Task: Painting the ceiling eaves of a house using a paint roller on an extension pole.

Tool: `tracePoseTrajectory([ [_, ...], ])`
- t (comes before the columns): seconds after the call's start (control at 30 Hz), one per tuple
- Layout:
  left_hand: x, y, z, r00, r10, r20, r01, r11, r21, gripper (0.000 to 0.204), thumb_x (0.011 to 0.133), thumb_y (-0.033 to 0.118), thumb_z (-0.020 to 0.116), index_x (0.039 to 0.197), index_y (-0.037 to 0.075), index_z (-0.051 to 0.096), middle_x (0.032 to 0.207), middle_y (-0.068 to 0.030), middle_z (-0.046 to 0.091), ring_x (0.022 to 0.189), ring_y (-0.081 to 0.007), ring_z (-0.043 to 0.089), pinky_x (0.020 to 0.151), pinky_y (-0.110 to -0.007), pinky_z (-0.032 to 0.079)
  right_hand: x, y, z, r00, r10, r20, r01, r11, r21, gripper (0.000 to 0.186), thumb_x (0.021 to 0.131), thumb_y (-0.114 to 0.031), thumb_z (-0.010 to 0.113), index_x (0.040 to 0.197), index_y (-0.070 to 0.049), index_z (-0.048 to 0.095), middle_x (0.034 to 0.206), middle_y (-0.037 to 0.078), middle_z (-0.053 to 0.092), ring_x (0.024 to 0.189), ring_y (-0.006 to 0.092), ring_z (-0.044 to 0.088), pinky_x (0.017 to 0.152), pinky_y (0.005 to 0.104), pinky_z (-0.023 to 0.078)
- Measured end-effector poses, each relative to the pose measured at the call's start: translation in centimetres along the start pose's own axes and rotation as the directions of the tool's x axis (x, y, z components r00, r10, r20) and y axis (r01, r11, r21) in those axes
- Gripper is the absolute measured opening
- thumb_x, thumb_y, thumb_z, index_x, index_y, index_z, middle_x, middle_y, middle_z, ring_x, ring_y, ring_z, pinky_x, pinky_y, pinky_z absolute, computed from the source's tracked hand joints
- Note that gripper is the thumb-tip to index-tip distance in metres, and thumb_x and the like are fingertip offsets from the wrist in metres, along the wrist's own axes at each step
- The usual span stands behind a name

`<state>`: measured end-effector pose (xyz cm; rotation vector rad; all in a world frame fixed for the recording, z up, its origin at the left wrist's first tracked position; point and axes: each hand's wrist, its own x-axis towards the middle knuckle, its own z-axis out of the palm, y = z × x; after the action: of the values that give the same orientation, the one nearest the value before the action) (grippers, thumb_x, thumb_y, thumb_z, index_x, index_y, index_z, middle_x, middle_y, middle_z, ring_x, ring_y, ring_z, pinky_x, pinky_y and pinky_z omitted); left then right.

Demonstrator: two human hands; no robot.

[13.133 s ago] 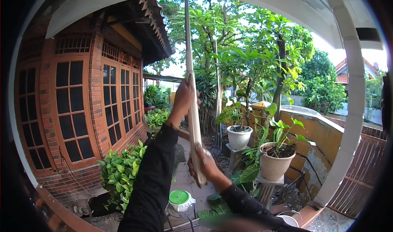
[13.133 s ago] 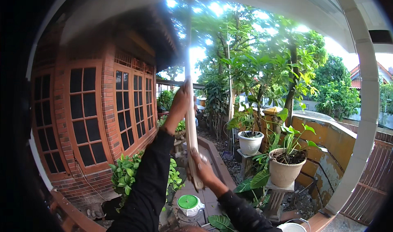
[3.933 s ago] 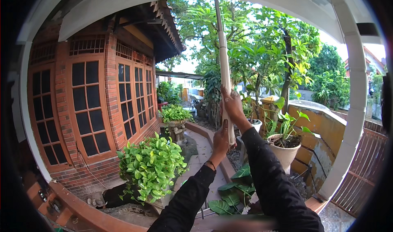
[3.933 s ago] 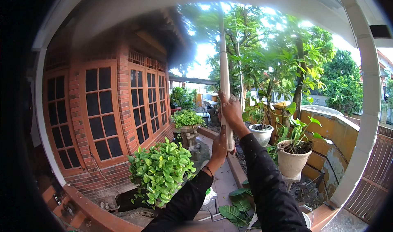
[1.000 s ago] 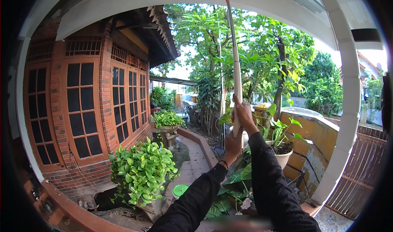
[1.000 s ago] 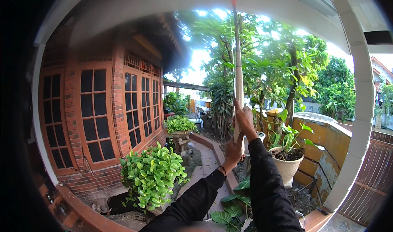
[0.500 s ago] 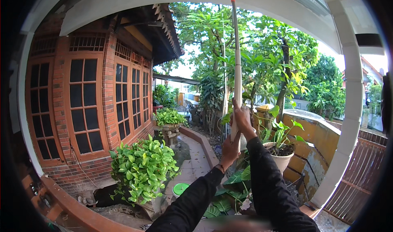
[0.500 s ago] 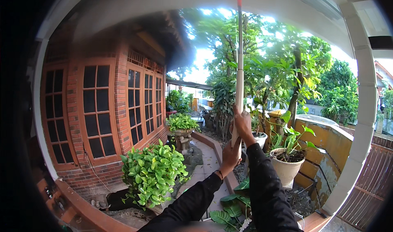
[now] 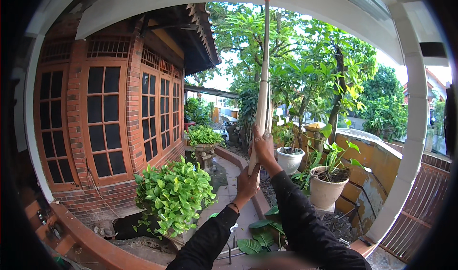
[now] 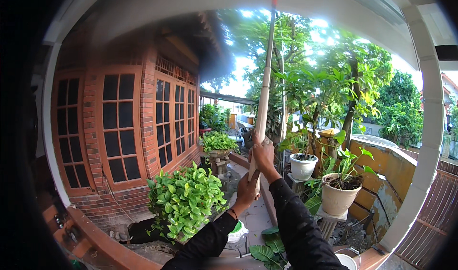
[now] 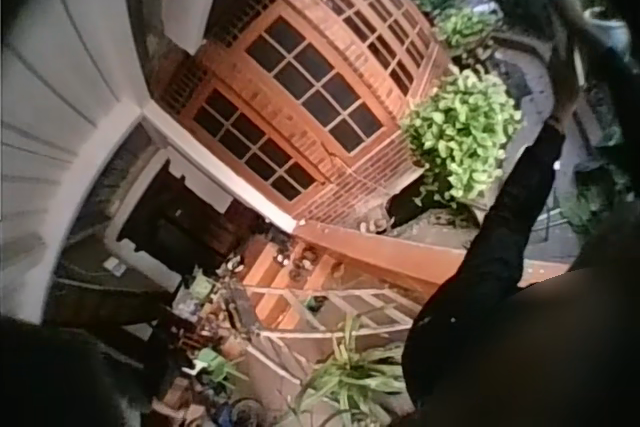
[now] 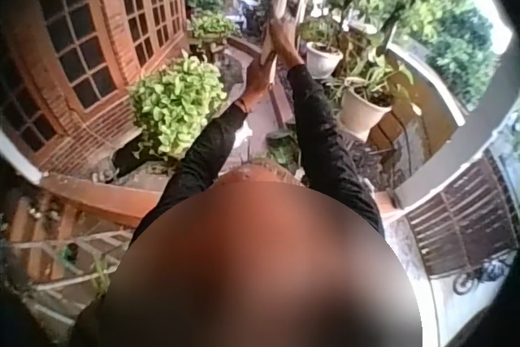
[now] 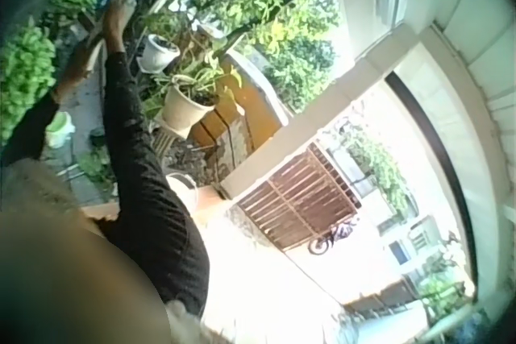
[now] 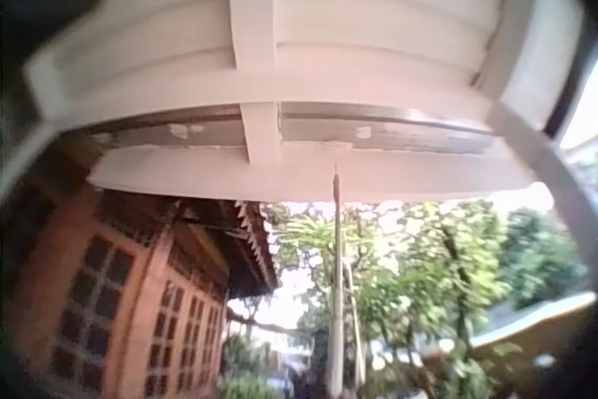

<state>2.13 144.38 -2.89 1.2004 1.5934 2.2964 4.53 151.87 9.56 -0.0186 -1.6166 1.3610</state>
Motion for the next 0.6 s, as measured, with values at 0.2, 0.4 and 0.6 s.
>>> tracePoseTrajectory([
  [0.2,-0.6,1.1,-1.6,0.999,-0.015,-0.034,0.014,0.999,-0.039,0.05,0.097,0.051,0.058,0.101,0.001,0.059,0.065,-0.005,0.056,0.042,-0.0159,0.057,0.038,-0.031,0.043,0.4,0.5,2.2,0.996,-0.005,0.084,0.002,0.999,0.037,0.04,0.099,-0.046,0.058,0.096,-0.006,0.052,0.057,0.003,0.052,0.041,0.0159,0.054,0.038,0.0302,0.044],
  [0.4,2.6,3.6,-2.4,0.999,0.02,-0.05,-0.025,0.994,-0.104,0.054,0.098,0.054,0.055,0.103,0.0,0.058,0.062,-0.0033,0.052,0.041,-0.0156,0.054,0.037,-0.029,0.042,4.9,-0.2,4.5,0.988,-0.144,0.056,0.151,0.979,-0.136,0.052,0.098,-0.048,0.058,0.089,0.002,0.058,0.056,0.009,0.057,0.043,0.0213,0.061,0.04,0.0345,0.046],
  [0.6,6.4,3.4,-5.4,0.998,0.038,-0.056,-0.044,0.993,-0.106,0.056,0.097,0.055,0.056,0.101,0.0,0.058,0.06,-0.0039,0.052,0.04,-0.0159,0.054,0.034,-0.031,0.04,6.3,-1.2,8.4,1.0,-0.027,0.004,0.028,0.979,-0.2,0.054,0.099,-0.051,0.056,0.084,0.001,0.055,0.056,0.009,0.055,0.042,0.022,0.059,0.038,0.0356,0.046],
])
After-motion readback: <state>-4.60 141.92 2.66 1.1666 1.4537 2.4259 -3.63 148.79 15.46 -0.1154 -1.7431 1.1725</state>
